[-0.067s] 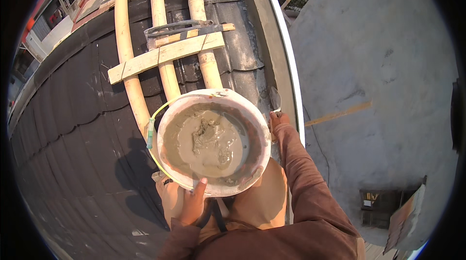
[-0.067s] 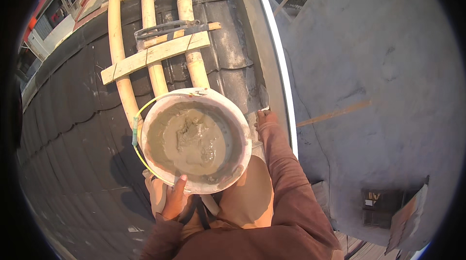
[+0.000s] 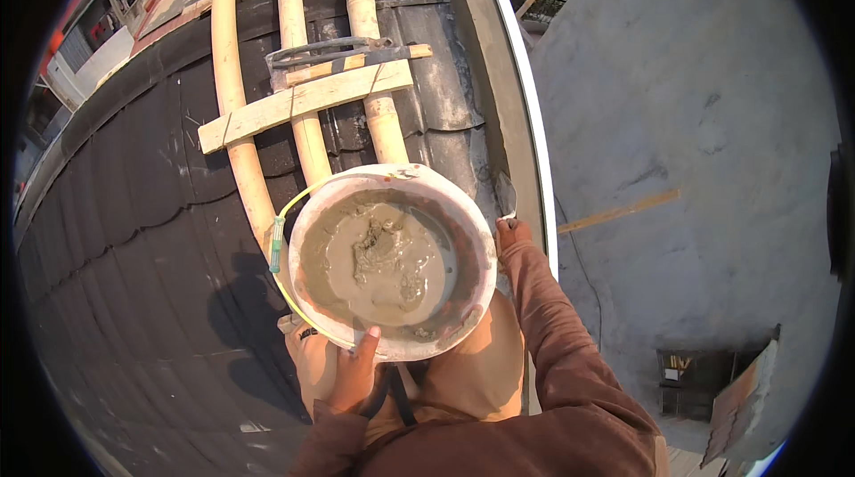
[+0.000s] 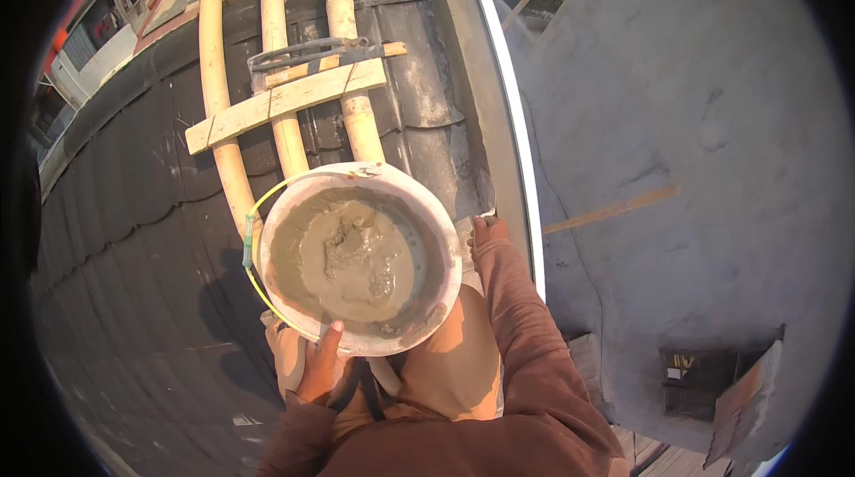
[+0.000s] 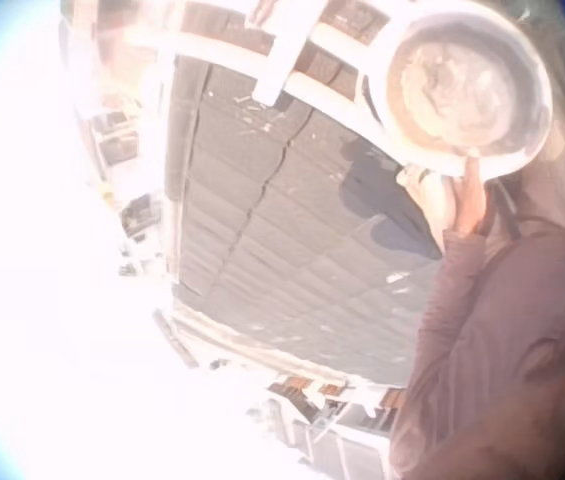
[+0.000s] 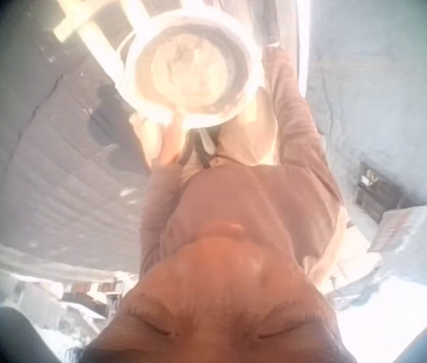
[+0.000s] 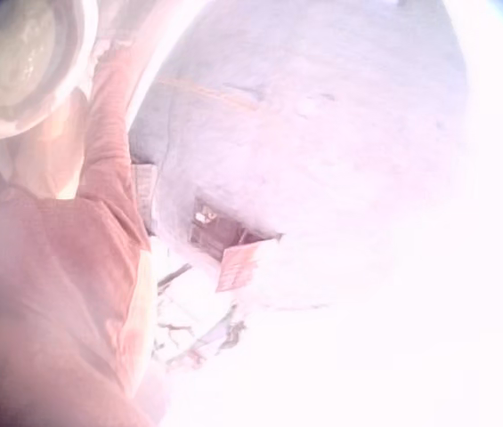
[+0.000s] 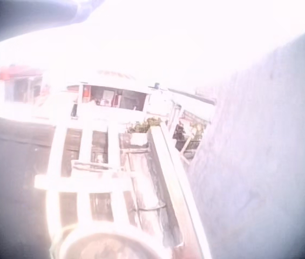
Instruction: The person scoops mortar from a bucket with a trowel and applies it to the seam of a roof ridge, smoothing it down along the white trim.
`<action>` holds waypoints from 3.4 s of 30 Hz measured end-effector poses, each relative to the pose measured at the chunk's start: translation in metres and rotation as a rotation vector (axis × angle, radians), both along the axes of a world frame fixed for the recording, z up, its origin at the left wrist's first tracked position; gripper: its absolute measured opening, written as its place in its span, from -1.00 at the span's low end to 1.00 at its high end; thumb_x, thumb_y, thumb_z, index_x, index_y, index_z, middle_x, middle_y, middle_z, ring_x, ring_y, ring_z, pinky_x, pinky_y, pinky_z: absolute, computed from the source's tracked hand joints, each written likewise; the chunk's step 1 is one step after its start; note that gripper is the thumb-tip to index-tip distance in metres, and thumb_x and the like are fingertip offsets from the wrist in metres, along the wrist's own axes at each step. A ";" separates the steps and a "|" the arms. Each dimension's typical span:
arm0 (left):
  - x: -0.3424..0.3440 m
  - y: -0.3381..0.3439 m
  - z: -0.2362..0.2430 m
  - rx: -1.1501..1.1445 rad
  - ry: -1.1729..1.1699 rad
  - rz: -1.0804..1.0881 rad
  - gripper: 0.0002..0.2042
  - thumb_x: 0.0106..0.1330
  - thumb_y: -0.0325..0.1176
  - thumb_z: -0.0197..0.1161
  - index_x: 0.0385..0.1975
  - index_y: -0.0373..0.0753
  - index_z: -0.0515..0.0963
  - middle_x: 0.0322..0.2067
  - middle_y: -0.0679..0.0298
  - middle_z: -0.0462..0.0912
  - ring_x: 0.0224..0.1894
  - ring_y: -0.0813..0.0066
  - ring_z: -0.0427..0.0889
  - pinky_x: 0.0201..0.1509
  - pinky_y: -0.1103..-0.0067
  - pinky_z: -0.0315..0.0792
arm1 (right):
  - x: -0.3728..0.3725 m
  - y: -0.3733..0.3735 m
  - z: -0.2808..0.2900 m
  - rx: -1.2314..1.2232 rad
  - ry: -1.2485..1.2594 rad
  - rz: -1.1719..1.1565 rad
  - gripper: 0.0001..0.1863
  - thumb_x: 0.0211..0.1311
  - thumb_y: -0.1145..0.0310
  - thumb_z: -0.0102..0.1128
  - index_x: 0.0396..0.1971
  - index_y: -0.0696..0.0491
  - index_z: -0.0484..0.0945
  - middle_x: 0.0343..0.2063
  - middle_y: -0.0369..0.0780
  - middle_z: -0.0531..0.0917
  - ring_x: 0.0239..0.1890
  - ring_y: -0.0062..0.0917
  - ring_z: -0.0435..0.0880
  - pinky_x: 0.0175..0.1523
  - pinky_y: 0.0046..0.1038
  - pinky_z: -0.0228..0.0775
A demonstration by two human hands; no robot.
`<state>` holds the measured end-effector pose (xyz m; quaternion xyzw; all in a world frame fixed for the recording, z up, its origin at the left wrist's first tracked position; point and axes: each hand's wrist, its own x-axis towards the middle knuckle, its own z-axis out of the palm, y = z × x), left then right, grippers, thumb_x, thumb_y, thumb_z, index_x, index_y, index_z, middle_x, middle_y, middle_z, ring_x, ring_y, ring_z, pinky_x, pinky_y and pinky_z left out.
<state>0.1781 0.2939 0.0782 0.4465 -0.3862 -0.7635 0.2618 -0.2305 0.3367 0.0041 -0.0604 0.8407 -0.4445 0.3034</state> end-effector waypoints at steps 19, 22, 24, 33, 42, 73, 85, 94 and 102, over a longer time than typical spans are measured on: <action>0.019 0.004 -0.042 -0.922 -0.200 -0.367 -0.40 0.31 -0.71 0.10 0.37 -0.14 0.37 0.06 -0.14 0.60 0.10 -0.24 0.57 0.24 0.08 0.38 | -0.018 0.027 0.000 0.214 0.167 0.226 -0.65 0.42 0.17 0.24 -0.21 0.22 0.67 -0.49 -0.13 0.70 -0.54 -0.40 0.70 -0.48 -0.30 0.55; 0.021 0.008 -0.040 -0.949 -0.204 -0.332 -0.40 0.32 -0.72 0.09 0.37 -0.13 0.38 0.05 -0.12 0.61 0.09 -0.22 0.58 0.22 0.10 0.40 | -0.001 0.032 0.022 0.134 -0.032 0.169 -0.64 0.43 0.16 0.24 -0.18 0.22 0.66 -0.51 -0.15 0.68 -0.57 -0.44 0.68 -0.53 -0.31 0.52; 0.022 0.006 -0.032 -1.045 -0.253 -0.389 -0.41 0.33 -0.72 0.08 0.37 -0.13 0.38 0.04 -0.11 0.62 0.08 -0.20 0.60 0.20 0.12 0.42 | -0.028 0.017 0.037 0.034 -0.026 0.154 -0.63 0.44 0.15 0.21 -0.22 0.22 0.65 -0.52 -0.19 0.66 -0.57 -0.46 0.67 -0.51 -0.33 0.53; 0.001 -0.007 0.018 -0.072 -0.079 -0.169 -0.60 0.47 -0.10 0.28 -0.01 -0.37 0.60 -0.27 0.31 0.59 -0.17 0.50 0.55 -0.04 0.42 0.48 | -0.029 0.005 0.045 0.264 -0.096 0.095 -0.66 0.47 0.22 0.19 -0.10 0.24 0.60 -0.50 -0.16 0.65 -0.61 -0.42 0.64 -0.55 -0.34 0.46; -0.005 -0.009 0.039 0.028 0.090 -0.079 -0.64 0.47 -0.16 0.30 0.01 -0.36 0.58 -0.10 0.31 0.62 -0.04 0.55 0.54 0.07 0.48 0.44 | -0.065 0.002 0.131 0.474 1.275 0.783 -0.68 0.29 0.26 0.28 0.00 0.03 0.60 -0.22 -0.12 0.69 -0.25 -0.19 0.74 -0.17 -0.17 0.61; -0.004 -0.023 0.047 0.231 0.161 -0.092 -0.47 0.39 -0.23 0.40 0.22 -0.41 0.42 0.09 0.16 0.60 0.09 0.43 0.54 0.17 0.42 0.47 | -0.093 -0.127 0.210 1.206 1.303 0.985 -0.63 0.40 0.39 0.16 0.19 -0.12 0.54 0.05 -0.16 0.54 0.17 -0.20 0.58 0.15 -0.17 0.59; -0.001 -0.023 0.050 0.342 0.066 -0.148 -0.52 0.40 -0.27 0.38 0.20 -0.41 0.45 0.06 0.17 0.61 0.07 0.41 0.56 0.17 0.43 0.47 | -0.081 -0.087 0.207 1.054 1.266 0.993 -0.67 0.42 0.33 0.17 0.15 -0.12 0.52 -0.02 -0.15 0.55 0.14 -0.22 0.59 0.16 -0.19 0.58; -0.007 -0.021 0.051 0.310 0.129 -0.020 -0.55 0.40 -0.30 0.38 0.19 -0.39 0.47 0.09 0.18 0.59 0.10 0.43 0.56 0.18 0.45 0.48 | -0.094 -0.077 0.197 1.263 1.259 1.185 -0.67 0.46 0.34 0.15 0.18 -0.07 0.52 0.05 -0.13 0.54 0.19 -0.22 0.59 0.17 -0.20 0.61; 0.002 -0.010 0.023 0.034 0.120 -0.179 -0.54 0.40 -0.29 0.38 0.18 -0.39 0.46 0.09 0.17 0.58 0.10 0.39 0.54 0.17 0.41 0.47 | -0.059 -0.011 0.205 1.166 1.065 1.179 -0.59 0.40 0.29 0.23 0.22 -0.18 0.52 -0.01 -0.14 0.56 0.14 -0.25 0.62 0.15 -0.18 0.60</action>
